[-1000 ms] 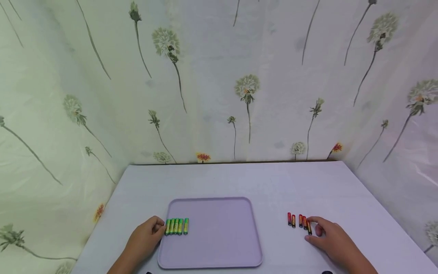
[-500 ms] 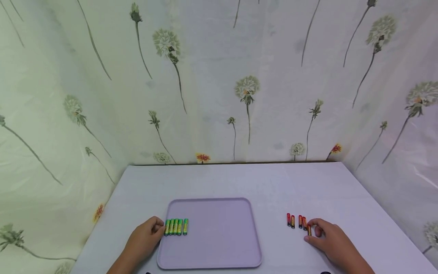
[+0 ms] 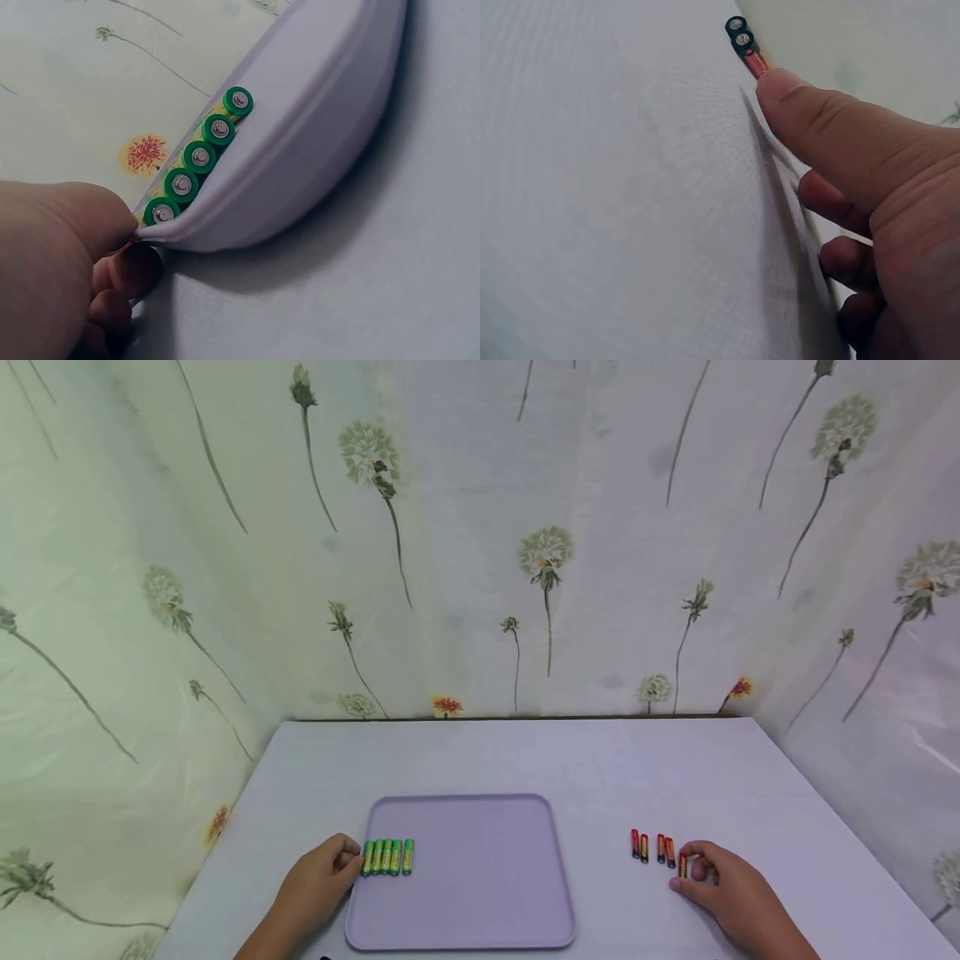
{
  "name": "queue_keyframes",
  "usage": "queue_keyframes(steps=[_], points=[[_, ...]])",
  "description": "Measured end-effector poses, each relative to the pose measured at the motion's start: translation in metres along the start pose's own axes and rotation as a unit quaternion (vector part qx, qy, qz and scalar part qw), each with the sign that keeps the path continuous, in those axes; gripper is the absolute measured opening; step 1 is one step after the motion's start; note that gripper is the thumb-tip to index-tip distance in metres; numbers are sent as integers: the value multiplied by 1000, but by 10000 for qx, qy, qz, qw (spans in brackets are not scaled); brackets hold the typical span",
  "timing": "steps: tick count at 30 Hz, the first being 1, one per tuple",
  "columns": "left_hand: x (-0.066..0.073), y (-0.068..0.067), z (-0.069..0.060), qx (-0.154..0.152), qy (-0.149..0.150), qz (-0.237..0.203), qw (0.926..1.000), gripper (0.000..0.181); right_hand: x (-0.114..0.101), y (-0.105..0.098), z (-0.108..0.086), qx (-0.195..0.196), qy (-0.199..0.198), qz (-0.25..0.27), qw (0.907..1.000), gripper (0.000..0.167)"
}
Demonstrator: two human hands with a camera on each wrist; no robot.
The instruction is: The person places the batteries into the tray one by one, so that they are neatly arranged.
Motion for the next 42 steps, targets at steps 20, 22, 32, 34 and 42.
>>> queue_keyframes(steps=[20,22,32,34,42], points=[[-2,3,2,3,15,29,10000,8,-22,-7,-2,101,99,359,9993,73],[-2,2,2,32,25,37,10000,8,-29,-7,-4,157,-30,423,9990,70],[0,-1,0,76,84,19,9999,9,-63,1,-13,467,-731,637,9942,56],[0,-1,0,68,79,1,9999,9,-70,2,-13,464,-796,684,9934,55],[2,-2,0,59,102,23,9999,8,-96,8,-13,472,-984,759,9911,51]])
Point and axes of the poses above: each hand's wrist, its own z-axis towards the middle knuckle, its own y-axis out of the palm, x = y × z, the point moved 9 cm from there along z, towards the middle knuckle, and after that the axes turned 15 degrees about y, right-handed, at the moved point
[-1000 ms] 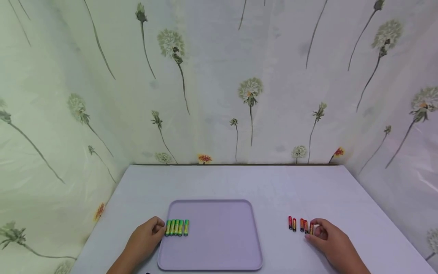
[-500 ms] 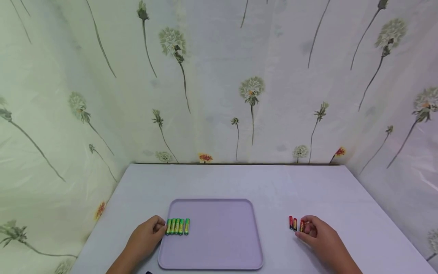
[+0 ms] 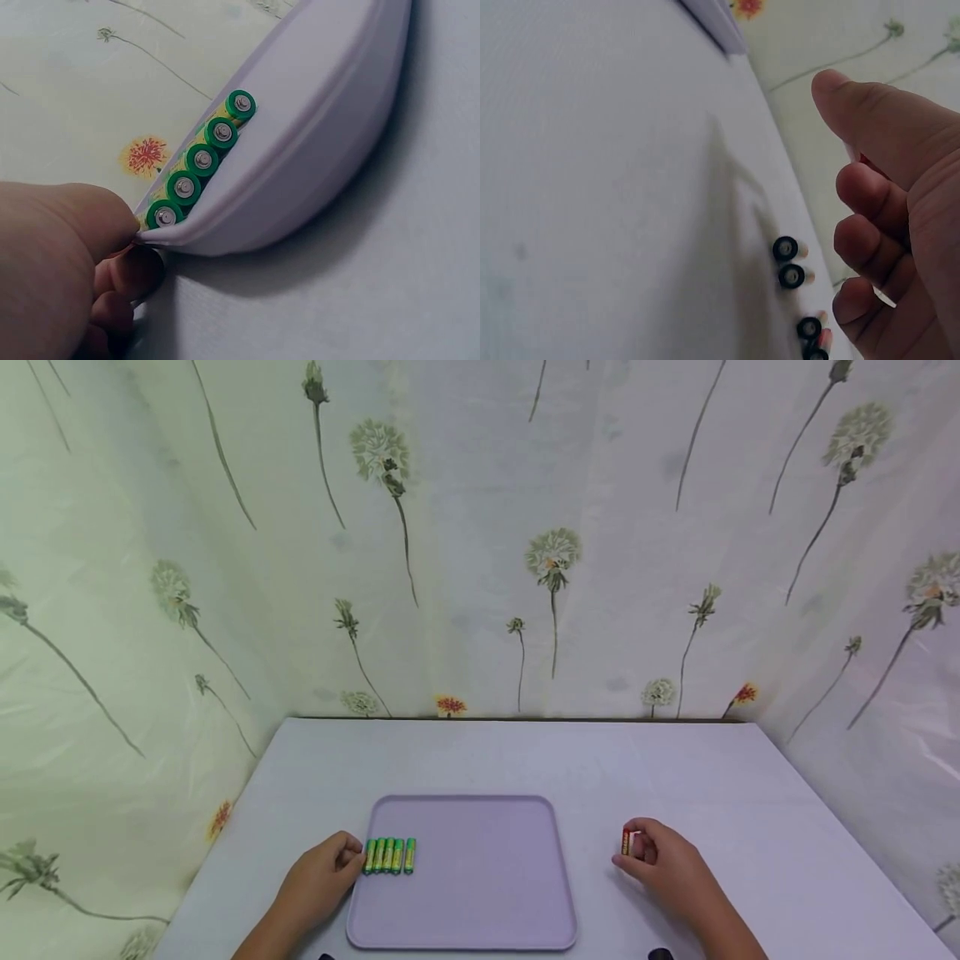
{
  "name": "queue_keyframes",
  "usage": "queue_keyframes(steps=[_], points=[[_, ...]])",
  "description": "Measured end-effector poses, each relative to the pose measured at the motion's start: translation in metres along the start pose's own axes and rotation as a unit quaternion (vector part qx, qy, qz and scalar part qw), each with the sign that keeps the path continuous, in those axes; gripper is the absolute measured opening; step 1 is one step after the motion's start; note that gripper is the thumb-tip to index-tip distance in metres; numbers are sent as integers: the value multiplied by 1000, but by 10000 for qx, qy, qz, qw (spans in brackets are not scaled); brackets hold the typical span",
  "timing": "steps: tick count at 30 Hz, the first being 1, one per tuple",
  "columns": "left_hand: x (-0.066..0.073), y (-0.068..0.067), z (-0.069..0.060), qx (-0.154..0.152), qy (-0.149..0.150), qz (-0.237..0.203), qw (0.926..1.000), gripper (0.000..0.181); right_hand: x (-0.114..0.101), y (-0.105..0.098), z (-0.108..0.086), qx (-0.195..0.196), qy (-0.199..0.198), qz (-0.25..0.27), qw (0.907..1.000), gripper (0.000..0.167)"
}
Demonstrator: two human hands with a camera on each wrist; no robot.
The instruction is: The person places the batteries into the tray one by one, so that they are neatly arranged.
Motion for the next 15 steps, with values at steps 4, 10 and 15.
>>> queue_keyframes(steps=[4,10,15], points=[[0,0,0,-8,11,-39,10000,8,-12,7,1,-74,-85,60,9999,49],[1,1,0,-15,-2,-84,10000,8,-31,15,3,-322,-62,46,9995,50],[0,1,1,-27,-20,-72,10000,8,-44,21,6,-393,-62,-12,9992,49]])
Point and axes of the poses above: each hand's wrist, its own z-axis towards the middle knuckle, its own y-axis out of the palm, x = y × z, the point moved 9 cm from there along z, towards the middle knuckle, and after that the axes turned 15 degrees about y, right-handed, at the moved point
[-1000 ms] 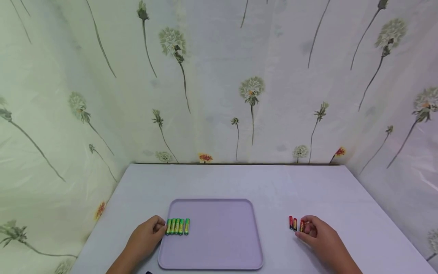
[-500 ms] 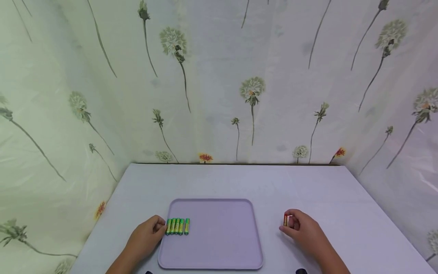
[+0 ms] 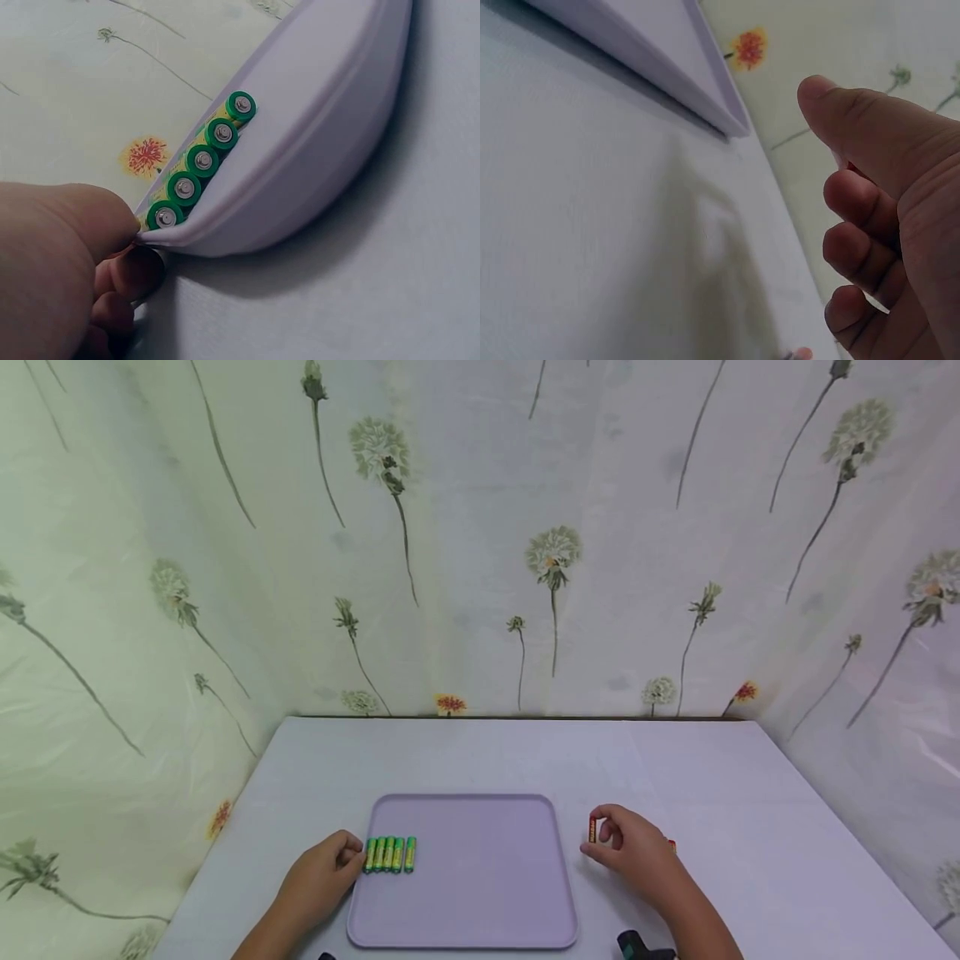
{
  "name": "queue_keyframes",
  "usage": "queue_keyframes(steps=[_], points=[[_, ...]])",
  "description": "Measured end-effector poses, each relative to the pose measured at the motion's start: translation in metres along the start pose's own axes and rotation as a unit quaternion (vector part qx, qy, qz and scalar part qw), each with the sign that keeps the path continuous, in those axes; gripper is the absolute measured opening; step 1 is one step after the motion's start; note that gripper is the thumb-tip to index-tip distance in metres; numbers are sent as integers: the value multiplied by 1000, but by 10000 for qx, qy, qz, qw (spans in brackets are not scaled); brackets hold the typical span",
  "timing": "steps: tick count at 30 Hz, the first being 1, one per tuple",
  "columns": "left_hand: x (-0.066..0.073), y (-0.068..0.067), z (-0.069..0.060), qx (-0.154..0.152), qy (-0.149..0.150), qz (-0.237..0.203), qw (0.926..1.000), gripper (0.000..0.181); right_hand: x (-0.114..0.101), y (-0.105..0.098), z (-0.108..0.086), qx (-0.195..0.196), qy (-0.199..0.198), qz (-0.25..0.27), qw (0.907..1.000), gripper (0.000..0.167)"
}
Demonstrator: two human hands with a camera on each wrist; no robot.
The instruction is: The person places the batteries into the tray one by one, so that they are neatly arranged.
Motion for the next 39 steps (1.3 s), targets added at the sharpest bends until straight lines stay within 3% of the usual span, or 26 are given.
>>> queue_keyframes(steps=[20,39], points=[[2,-2,3,-11,-14,92,10000,9,-62,25,13,-327,-363,157,9987,47],[1,-1,1,-60,-82,67,9999,9,-95,41,22,-671,-496,287,9961,45]])
Point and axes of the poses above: each hand's wrist, its own z-axis towards the middle knuckle, its own y-axis out of the palm, x = y × z, the point moved 9 cm from there along z, towards the middle knuckle, and after that the axes turned 15 degrees about y, right-handed, at the moved point
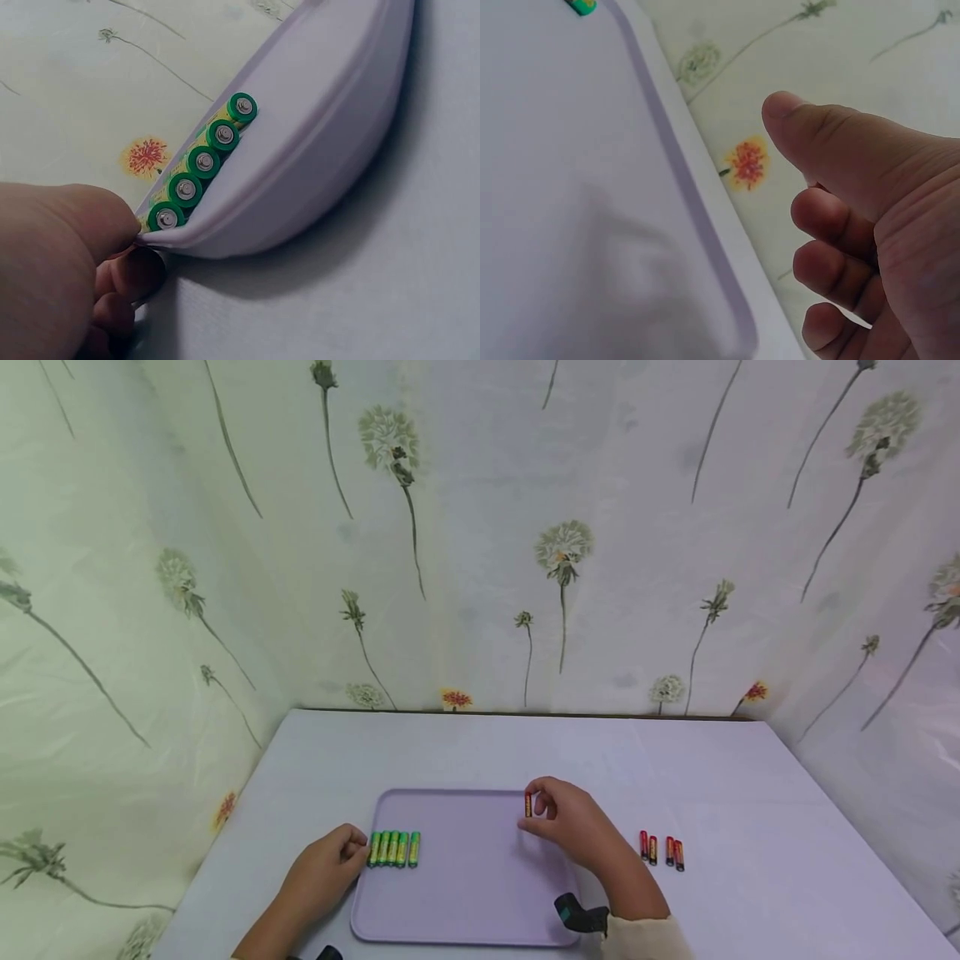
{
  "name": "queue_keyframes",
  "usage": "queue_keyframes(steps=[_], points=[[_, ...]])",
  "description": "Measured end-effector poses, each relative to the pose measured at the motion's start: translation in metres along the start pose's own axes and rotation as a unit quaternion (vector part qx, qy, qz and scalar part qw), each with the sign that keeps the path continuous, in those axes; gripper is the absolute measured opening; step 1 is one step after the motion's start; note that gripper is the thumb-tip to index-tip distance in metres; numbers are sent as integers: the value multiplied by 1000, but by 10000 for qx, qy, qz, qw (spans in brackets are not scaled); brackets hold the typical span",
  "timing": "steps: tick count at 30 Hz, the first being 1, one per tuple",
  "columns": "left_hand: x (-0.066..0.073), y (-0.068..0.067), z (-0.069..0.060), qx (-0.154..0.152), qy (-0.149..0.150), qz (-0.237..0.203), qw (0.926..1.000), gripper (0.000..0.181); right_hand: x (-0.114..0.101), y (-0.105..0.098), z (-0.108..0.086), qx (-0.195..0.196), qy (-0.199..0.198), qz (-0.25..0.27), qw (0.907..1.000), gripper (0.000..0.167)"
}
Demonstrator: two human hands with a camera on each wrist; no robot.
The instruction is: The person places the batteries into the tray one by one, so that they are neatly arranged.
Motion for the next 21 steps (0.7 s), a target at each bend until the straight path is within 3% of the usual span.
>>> queue_keyframes(steps=[21], points=[[0,-1,0,38,123,-25,9999,9,-40,46,4,-477,-512,-34,9975,42]])
Point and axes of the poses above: each hand's wrist, its own z-axis towards the middle knuckle, its own y-axis out of the palm, x = y × z, the point moved 9 cm from there along z, towards the middle knuckle, and after that the axes turned 15 degrees about y, right-handed, at the moved point
